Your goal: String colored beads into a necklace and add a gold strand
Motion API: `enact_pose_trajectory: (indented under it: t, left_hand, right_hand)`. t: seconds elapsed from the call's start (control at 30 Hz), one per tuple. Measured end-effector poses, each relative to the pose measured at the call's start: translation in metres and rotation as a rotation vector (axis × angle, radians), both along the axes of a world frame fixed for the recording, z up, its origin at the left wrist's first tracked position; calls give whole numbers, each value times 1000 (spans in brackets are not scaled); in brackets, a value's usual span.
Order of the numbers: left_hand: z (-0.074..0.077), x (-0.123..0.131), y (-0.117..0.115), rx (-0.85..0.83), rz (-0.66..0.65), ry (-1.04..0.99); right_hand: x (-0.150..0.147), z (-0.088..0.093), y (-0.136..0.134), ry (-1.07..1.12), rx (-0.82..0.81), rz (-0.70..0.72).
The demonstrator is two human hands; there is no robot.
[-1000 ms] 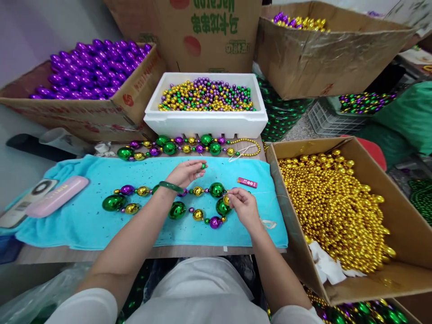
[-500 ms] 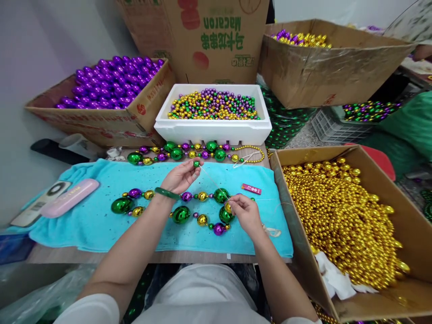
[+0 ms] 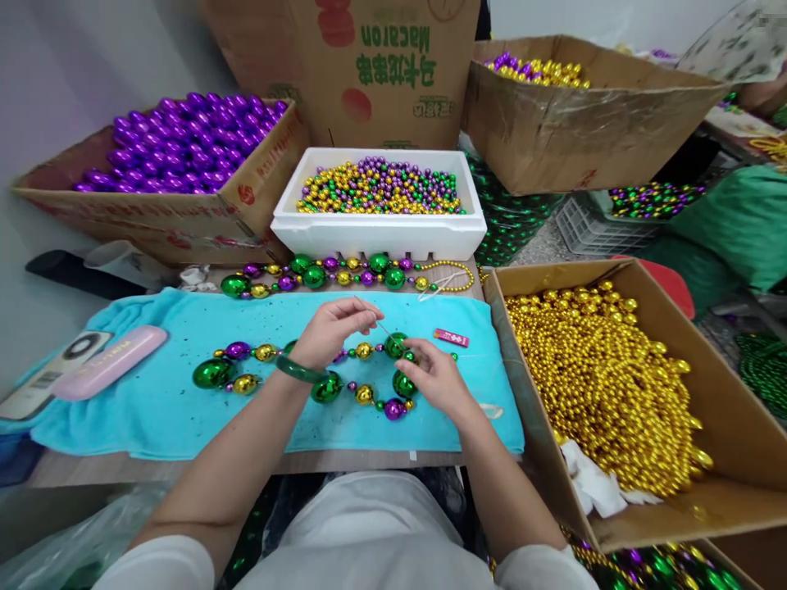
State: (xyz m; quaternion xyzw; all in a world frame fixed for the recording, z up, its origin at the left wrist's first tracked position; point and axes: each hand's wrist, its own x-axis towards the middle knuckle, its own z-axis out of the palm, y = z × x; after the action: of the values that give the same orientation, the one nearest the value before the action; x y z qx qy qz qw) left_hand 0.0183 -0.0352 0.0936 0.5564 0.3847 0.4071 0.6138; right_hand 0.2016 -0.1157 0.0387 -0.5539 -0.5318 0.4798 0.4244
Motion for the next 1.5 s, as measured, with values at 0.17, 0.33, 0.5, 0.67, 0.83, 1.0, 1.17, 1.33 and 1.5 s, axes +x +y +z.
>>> enact_pose_trajectory:
  t: [0.17,0.33,0.5,0.67,0.83,1.0,1.17,1.33,1.5]
  left_hand:
    - [44,12,-13,206,-37,36]
    - [68,15,-17,321,109,-75]
    - [58,7,-28,290,87,-163]
    - [9,4,-59,270,-237,12]
    - [-19,1,-86,378,-231,266]
    - [-33,-16,-97,403,-168,378]
    - [-67,-46,-109,511,-243,785]
    - [-94,-84,-114,692,-128,1161]
    - [-105,-136,-98,868,-84,1360]
  right_hand:
    - [4,33,3,-95,116,33]
    - [0,52,2,51,87,94]
    - [-4,61,-5,135,104,43]
    - [-21,81,-10,227,119,58]
    - [-34,117,-16,192,266,47]
    - [-27,151,-22,185,473,-130]
    - [-26,164,-26,289,512,-97]
    - [-18,176,-34,322,695,-184]
    - [12,172,-35,313,785,-370]
